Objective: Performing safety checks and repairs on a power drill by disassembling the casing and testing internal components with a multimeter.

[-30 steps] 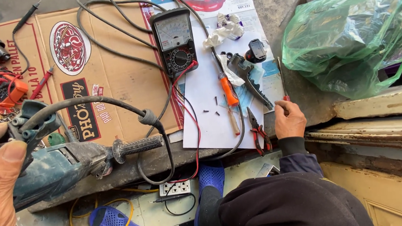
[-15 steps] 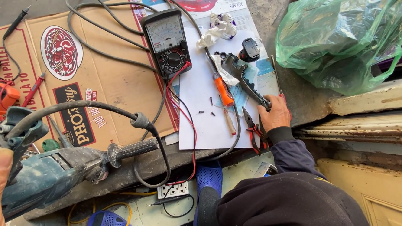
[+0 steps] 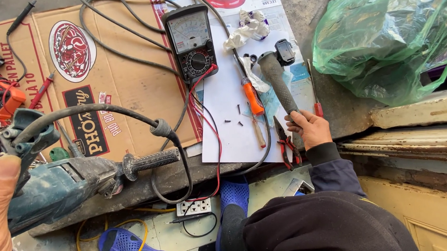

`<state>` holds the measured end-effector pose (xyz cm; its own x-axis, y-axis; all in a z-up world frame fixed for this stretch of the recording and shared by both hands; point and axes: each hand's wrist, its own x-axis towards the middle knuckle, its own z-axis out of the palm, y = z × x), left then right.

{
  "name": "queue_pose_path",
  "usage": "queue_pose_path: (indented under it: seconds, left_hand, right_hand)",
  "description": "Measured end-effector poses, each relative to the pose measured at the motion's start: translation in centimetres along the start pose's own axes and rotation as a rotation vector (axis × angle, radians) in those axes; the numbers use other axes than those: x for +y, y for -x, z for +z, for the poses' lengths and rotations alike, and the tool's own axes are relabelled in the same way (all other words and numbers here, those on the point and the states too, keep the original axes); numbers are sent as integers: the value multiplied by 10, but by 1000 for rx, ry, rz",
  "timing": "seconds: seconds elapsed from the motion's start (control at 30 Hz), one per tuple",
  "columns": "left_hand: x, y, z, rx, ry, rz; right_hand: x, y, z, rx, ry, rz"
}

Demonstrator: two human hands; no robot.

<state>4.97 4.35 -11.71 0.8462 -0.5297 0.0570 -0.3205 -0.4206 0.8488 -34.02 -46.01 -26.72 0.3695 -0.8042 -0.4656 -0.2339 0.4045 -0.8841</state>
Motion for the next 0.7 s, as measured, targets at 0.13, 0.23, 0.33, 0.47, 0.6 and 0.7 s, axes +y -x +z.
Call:
queue_pose_path:
  seconds: [0.13,0.23,0.33,0.47,0.6,0.7]
  left_hand:
    - [-2,1,-1,-5,-12,23]
    - [41,7,3,0,54,-74]
    - [68,5,6,-12,-15,-57]
    - [66,9,2,14,-93,31]
    - [65,11,0,56,-38,31]
    - [88,7,-1,36,-68,42]
  right_hand:
    - [-3,0,-5,-72,-171,77]
    - [-4,0,-7,-107,-218,120]
    - [-1,-1,-7,-130,-244,117]
    - [11,2,-1,-82,-158,29]
    - [14,19,29,50,183,-176]
    - [28,29,40,95,310,-327]
